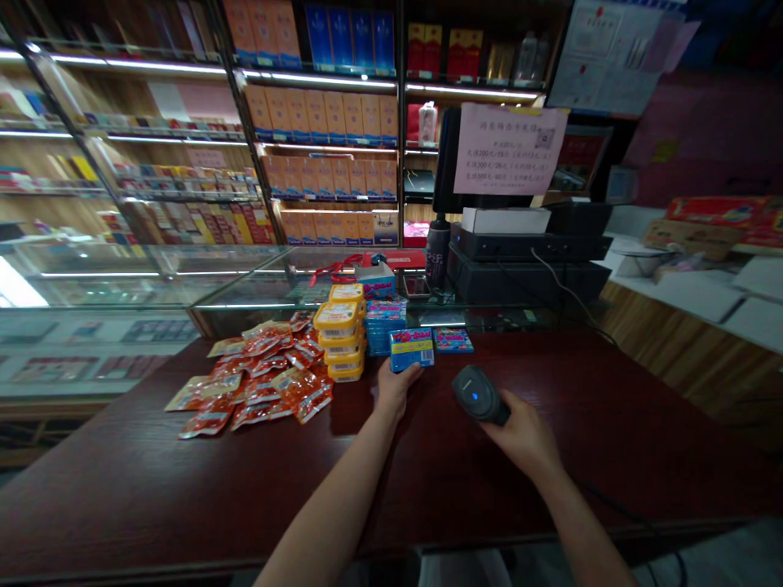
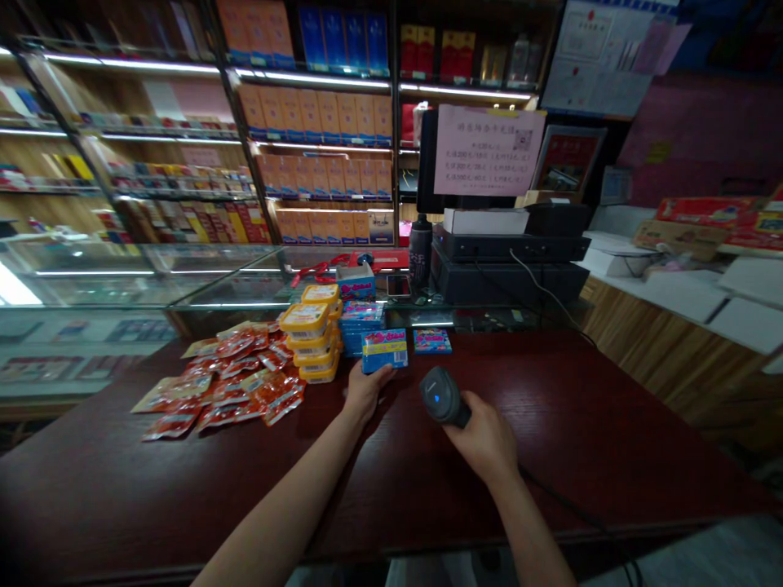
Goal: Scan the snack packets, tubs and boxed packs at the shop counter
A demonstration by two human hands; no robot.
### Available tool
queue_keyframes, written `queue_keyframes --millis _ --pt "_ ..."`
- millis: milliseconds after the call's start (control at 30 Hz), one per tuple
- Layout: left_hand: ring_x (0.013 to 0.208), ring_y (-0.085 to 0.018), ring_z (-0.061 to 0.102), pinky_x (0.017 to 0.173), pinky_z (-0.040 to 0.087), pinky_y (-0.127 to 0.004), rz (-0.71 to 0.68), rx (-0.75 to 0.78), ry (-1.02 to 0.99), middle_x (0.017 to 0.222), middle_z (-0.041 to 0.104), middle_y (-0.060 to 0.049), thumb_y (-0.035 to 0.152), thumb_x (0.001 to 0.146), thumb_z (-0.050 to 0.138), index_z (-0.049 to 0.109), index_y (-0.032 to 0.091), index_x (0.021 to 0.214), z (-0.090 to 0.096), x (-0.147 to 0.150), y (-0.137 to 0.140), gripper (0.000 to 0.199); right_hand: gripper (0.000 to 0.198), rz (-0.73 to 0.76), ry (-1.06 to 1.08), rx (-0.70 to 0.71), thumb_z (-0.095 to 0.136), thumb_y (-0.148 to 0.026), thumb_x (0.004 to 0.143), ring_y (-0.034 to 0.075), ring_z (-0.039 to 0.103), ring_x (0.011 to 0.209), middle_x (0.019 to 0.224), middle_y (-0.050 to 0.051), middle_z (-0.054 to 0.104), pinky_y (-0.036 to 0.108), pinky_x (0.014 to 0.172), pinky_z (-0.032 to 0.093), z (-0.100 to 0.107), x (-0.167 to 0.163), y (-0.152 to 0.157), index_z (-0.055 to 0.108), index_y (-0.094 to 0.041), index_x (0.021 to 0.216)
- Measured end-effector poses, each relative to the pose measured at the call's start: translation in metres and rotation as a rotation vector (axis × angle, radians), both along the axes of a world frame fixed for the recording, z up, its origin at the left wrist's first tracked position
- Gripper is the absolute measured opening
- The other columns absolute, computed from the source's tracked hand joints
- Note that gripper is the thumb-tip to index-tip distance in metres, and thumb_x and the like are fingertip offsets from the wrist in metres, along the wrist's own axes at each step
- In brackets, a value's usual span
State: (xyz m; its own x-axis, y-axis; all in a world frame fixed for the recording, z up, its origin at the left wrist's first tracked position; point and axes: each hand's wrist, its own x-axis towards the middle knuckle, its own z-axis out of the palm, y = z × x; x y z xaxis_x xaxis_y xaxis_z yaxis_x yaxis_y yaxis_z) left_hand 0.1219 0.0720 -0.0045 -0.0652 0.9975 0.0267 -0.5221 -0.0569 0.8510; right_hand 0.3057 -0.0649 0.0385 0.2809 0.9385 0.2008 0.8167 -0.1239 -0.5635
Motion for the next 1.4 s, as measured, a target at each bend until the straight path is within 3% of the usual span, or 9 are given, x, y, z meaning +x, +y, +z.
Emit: queue_keyframes --millis 133,233,433,600,767,933,1167,1267,1400 --pt "0.079 -0.019 0.067 0.082 0.053 -0.039 0.000 0.029 0.000 0.088 0.070 -0.006 0.026 0.046 0.084 0.060 0.012 0.094 -0.003 0.000 0.001 0.055 0.038 0.129 0.344 0.146 0.064 -0.042 0.066 0.025 0.066 0.087 0.093 0.010 0.072 0.032 0.075 0.049 0.005 -0.003 -0.002 0.067 -0.016 0.093" --pt "0.080 -0.019 0.067 0.083 0.053 -0.040 0.008 0.031 0.010 0.089 0.070 -0.006 0.025 0.047 0.084 0.061 0.012 0.094 -0.004 0.002 0.003 0.054 0.038 0.135 0.476 0.147 0.065 -0.042 0.065 0.025 0.066 0.085 0.090 0.009 0.073 0.034 0.075 0.051 0.009 -0.008 -0.006 0.067 -0.016 0.093" --pt "0.083 -0.022 0.067 0.083 0.053 -0.042 0.006 0.011 -0.002 0.091 0.070 -0.008 0.022 0.044 0.084 0.062 0.011 0.096 -0.006 0.003 0.006 0.058 0.042 0.092 0.494 0.043 0.065 -0.044 0.065 0.020 0.062 0.057 0.067 0.004 0.069 0.028 0.048 0.047 0.015 -0.008 -0.012 0.066 -0.016 0.096" --pt "0.077 -0.019 0.067 0.080 0.054 -0.037 0.000 0.034 0.001 0.088 0.070 -0.006 0.028 0.048 0.084 0.062 0.012 0.094 -0.006 0.002 0.003 0.054 0.040 0.128 0.484 0.066 0.065 -0.045 0.066 0.021 0.063 0.060 0.065 0.004 0.068 0.028 0.049 0.047 0.013 -0.008 -0.012 0.066 -0.016 0.094" --pt "0.076 -0.018 0.067 0.079 0.053 -0.037 -0.006 0.029 -0.017 0.087 0.070 -0.006 0.027 0.046 0.085 0.062 0.011 0.093 -0.004 0.002 0.002 0.055 0.039 0.096 0.252 0.071 0.064 -0.044 0.068 0.024 0.066 0.081 0.089 0.008 0.072 0.029 0.064 0.047 0.013 -0.006 -0.006 0.066 -0.018 0.096" --pt "0.074 -0.018 0.066 0.079 0.053 -0.038 0.005 0.024 0.002 0.085 0.069 -0.006 0.027 0.045 0.085 0.062 0.011 0.091 -0.003 0.002 0.002 0.054 0.034 -0.102 -0.225 -0.028 0.061 -0.043 0.074 0.025 0.066 0.076 0.083 0.007 0.072 0.029 0.060 0.039 0.005 -0.007 0.003 0.064 -0.023 0.102" --pt "0.075 -0.018 0.064 0.077 0.051 -0.036 0.044 0.158 0.178 0.082 0.068 -0.004 0.035 0.055 0.080 0.061 0.013 0.085 0.003 0.002 -0.002 0.042 0.031 -0.057 -0.407 0.234 0.054 -0.027 0.078 0.021 0.066 0.076 0.086 0.007 0.071 0.027 0.062 0.037 -0.024 -0.004 0.004 0.061 -0.017 0.106" --pt "0.079 -0.017 0.062 0.078 0.049 -0.032 0.158 0.352 0.347 0.083 0.067 -0.003 0.035 0.064 0.074 0.061 0.015 0.088 0.019 0.001 -0.001 0.034 0.026 -0.026 -0.408 0.255 0.053 -0.029 0.080 0.021 0.066 0.077 0.089 0.007 0.071 0.027 0.063 0.038 -0.027 -0.002 0.004 0.061 -0.017 0.102" --pt "0.080 -0.016 0.060 0.076 0.047 -0.028 0.352 0.576 0.681 0.087 0.065 -0.002 0.031 0.077 0.063 0.061 0.018 0.095 0.064 -0.004 0.006 0.022 0.023 -0.034 -0.377 0.213 0.053 -0.029 0.081 0.021 0.066 0.078 0.090 0.005 0.071 0.028 0.065 0.039 -0.025 -0.003 0.004 0.061 -0.019 0.100"
